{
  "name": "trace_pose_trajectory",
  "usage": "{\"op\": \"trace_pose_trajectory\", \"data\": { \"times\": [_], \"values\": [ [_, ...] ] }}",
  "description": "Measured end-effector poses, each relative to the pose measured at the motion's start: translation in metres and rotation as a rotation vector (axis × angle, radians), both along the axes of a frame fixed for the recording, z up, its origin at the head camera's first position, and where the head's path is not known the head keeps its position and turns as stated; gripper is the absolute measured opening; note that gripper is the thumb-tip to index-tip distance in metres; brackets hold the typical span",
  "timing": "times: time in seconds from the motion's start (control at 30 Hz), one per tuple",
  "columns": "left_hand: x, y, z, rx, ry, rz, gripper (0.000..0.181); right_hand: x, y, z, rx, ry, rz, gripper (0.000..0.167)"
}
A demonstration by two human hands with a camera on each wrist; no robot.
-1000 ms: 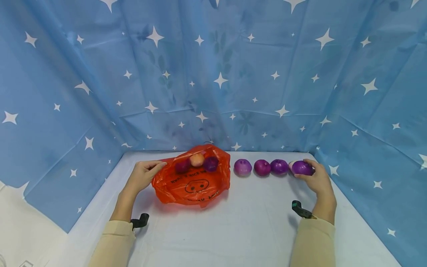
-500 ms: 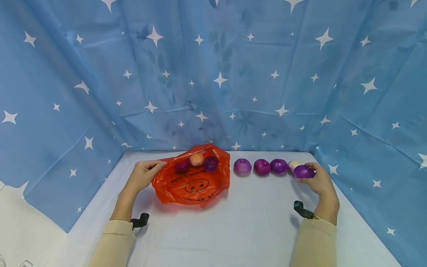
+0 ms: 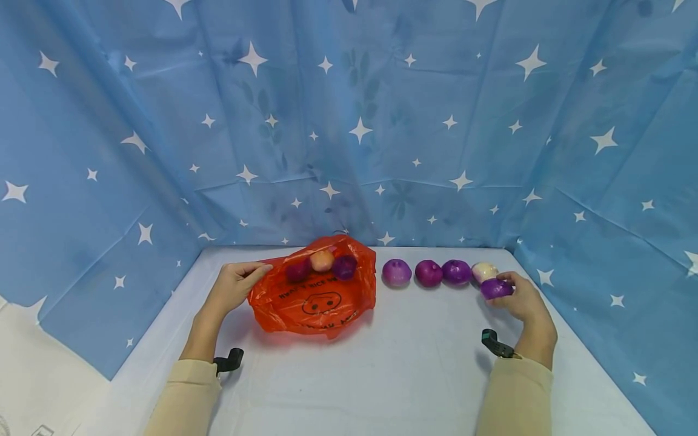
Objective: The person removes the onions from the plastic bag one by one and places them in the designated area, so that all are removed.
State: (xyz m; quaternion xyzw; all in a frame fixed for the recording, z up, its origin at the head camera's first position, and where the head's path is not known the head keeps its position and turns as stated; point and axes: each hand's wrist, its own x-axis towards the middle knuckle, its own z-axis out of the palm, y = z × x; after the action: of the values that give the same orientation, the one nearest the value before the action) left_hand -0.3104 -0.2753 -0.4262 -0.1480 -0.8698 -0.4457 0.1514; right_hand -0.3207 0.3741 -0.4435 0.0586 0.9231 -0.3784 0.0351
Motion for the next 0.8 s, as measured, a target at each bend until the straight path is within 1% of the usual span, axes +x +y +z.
{"op": "trace_pose_trajectory", "data": {
  "times": [0.23,0.4,0.57,0.8],
  "values": [
    [0.0003,0.0,-0.0006,-0.008,-0.005,0.005,0.03,0.0002,0.0027,-0.0003,0.008,-0.078,0.018,0.091],
    [0.0001,-0.0001,-0.0009,-0.013,-0.003,0.01,0.03,0.0003,0.0022,0.0009,-0.011,-0.117,0.012,0.092],
    [0.0002,-0.0001,-0.0005,-0.013,-0.006,0.015,0.031,0.0,0.0015,0.0005,-0.025,-0.129,0.005,0.091],
    [-0.0002,-0.0003,-0.0005,-0.007,-0.006,0.012,0.031,-0.0011,0.0015,-0.0027,-0.021,-0.101,0.023,0.086]
  ]
}}
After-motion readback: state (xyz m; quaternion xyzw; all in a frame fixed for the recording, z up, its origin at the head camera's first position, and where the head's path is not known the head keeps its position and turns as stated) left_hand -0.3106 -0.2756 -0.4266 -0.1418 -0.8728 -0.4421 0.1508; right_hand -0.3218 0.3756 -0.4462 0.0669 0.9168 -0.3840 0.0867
